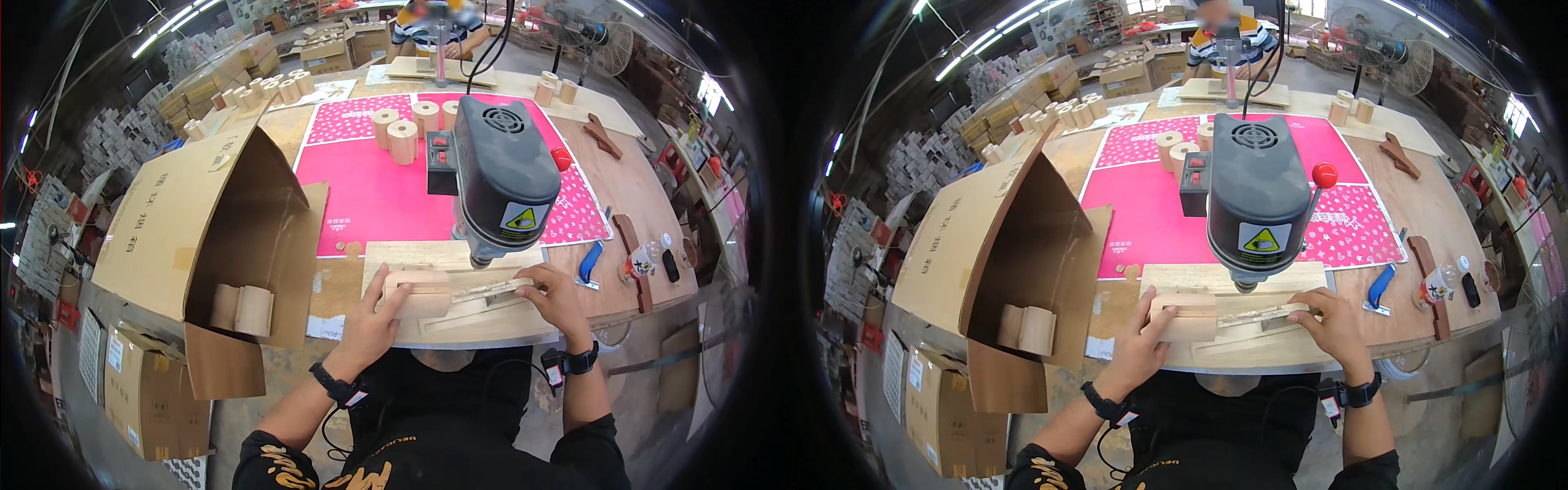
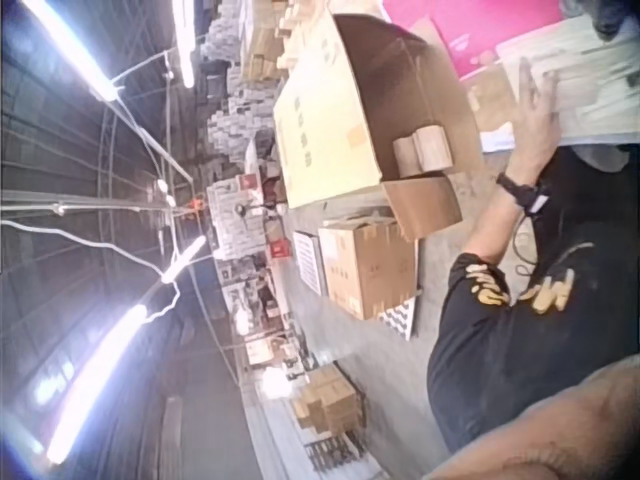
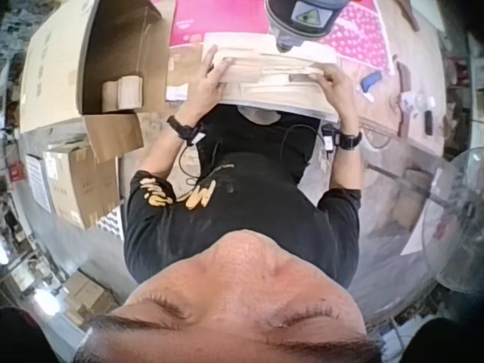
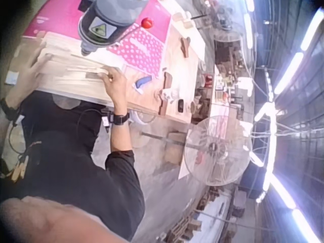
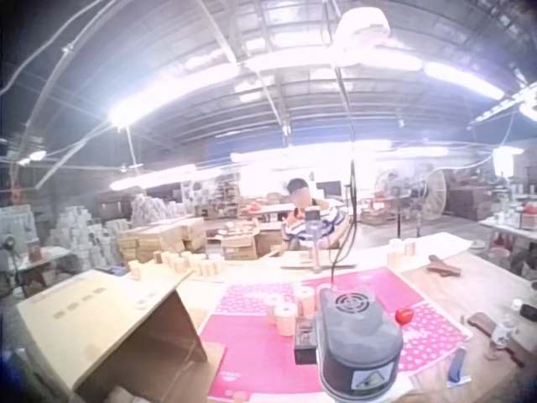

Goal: Processing wooden cylinders using a drilling machine and packing them into cardboard boxes.

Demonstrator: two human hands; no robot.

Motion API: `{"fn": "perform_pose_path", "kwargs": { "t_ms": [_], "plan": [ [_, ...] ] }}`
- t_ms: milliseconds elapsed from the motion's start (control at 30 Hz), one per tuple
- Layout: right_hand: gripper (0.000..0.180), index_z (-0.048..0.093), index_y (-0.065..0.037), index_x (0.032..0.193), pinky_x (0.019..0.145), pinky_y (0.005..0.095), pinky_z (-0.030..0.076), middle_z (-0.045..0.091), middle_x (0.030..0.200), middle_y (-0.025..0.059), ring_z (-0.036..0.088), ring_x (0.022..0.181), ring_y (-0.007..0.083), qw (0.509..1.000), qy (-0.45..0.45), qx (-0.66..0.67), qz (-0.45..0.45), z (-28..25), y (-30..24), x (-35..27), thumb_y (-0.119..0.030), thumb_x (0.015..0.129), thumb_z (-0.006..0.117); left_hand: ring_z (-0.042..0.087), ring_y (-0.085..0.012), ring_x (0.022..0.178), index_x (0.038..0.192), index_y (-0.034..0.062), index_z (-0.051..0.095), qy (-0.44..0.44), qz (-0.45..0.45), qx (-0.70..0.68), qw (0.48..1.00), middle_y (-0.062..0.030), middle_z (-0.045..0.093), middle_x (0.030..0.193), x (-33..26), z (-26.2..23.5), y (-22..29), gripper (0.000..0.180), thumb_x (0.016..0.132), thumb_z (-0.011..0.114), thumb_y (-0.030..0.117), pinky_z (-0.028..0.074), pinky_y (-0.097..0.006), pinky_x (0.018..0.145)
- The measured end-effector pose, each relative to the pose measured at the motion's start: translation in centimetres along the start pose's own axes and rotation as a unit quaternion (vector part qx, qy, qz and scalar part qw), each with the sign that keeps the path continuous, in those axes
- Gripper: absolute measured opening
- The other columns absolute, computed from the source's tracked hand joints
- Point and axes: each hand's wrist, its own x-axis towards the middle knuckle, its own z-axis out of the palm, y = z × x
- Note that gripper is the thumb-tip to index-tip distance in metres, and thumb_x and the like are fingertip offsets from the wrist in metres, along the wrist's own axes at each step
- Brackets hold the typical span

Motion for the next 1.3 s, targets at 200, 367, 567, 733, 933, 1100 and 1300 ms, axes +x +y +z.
{"fn": "perform_pose_path", "kwargs": {
  "t_ms": [200, 367, 567, 733, 933, 1100, 1300],
  "plan": [
    [0.026, 0.069, -0.003, 0.103, 0.065, 0.0317, 0.049, 0.062, 0.085, 0.0118, 0.059, 0.07, 0.0218, 0.999, 0.022, -0.033, 0.032, 0.2, 0.0, -0.4, -0.013, 0.08, 0.076, 0.059, -0.0337, 0.103, 0.128, 0.0048, 0.055, 0.073, -0.074, -0.155, 0.983, -0.0204, 0.051, 0.122, 1.8, -1.9, 0.0, 0.066, 0.066, 0.079, 0.009, 0.055, -0.038, 0.08],
    [0.026, 0.067, -0.003, 0.105, 0.064, 0.0317, 0.049, 0.062, 0.088, 0.0123, 0.059, 0.071, 0.0223, 0.998, 0.035, -0.041, 0.012, 0.8, 0.4, -1.2, -0.009, 0.081, 0.073, 0.058, -0.0385, 0.101, 0.132, 0.0031, 0.049, 0.126, -0.172, 0.037, 0.976, -0.0262, 0.049, 0.115, 10.2, -2.5, -3.9, 0.077, 0.07, 0.08, 0.038, 0.051, -0.046, 0.083],
    [0.026, 0.066, -0.003, 0.107, 0.063, 0.0293, 0.049, 0.06, 0.093, 0.0102, 0.06, 0.077, 0.0207, 0.999, 0.026, -0.031, 0.02, 1.1, 0.4, -1.2, -0.005, 0.082, 0.07, 0.056, -0.0465, 0.105, 0.133, 0.0017, 0.044, 0.017, -0.198, 0.051, 0.979, -0.0304, 0.047, 0.119, 19.9, 4.2, -10.1, 0.077, 0.072, 0.078, 0.035, 0.051, -0.052, 0.088],
    [0.032, 0.064, -0.002, 0.115, 0.069, 0.0269, 0.05, 0.058, 0.107, 0.0116, 0.059, 0.09, 0.0204, 0.998, 0.036, 0.0, 0.053, 0.9, 0.8, -1.5, -0.001, 0.084, 0.066, 0.051, -0.0469, 0.117, 0.133, 0.0039, 0.045, 0.083, -0.092, 0.173, 0.977, -0.0311, 0.047, 0.127, 15.5, 4.3, -10.8, 0.065, 0.079, 0.074, 0.026, 0.048, -0.049, 0.093],
    [0.035, 0.062, -0.003, 0.12, 0.072, 0.0271, 0.051, 0.058, 0.115, 0.011, 0.06, 0.097, 0.0211, 0.999, 0.046, -0.014, -0.006, 0.8, 3.3, -2.4, -0.001, 0.085, 0.065, 0.047, -0.0369, 0.12, 0.14, -0.0027, 0.04, 0.0, -0.413, 0.405, 0.816, -0.0226, 0.052, 0.126, 0.9, -11.0, -10.0, 0.094, 0.066, 0.084, 0.038, 0.042, -0.051, 0.097],
    [0.036, 0.06, -0.008, 0.128, 0.071, 0.0244, 0.044, 0.06, 0.123, 0.0034, 0.056, 0.097, 0.0138, 0.999, 0.006, -0.043, 0.028, 1.0, 6.2, -1.9, -0.005, 0.092, 0.057, 0.053, -0.0353, 0.118, 0.138, 0.0021, 0.041, -0.077, -0.432, 0.423, 0.793, -0.02, 0.054, 0.125, -5.7, -12.8, -10.0, 0.09, 0.067, 0.081, 0.038, 0.041, -0.056, 0.093],
    [0.039, 0.057, -0.006, 0.131, 0.075, 0.0244, 0.042, 0.059, 0.125, 0.0055, 0.053, 0.093, 0.0134, 0.998, -0.034, -0.052, 0.026, -0.7, 9.7, -1.3, -0.005, 0.092, 0.057, 0.052, -0.0361, 0.117, 0.133, 0.006, 0.044, 0.013, -0.277, 0.318, 0.907, -0.0174, 0.053, 0.123, -3.9, -10.2, -6.3, 0.074, 0.068, 0.075, 0.024, 0.041, -0.052, 0.091]
  ]
}}
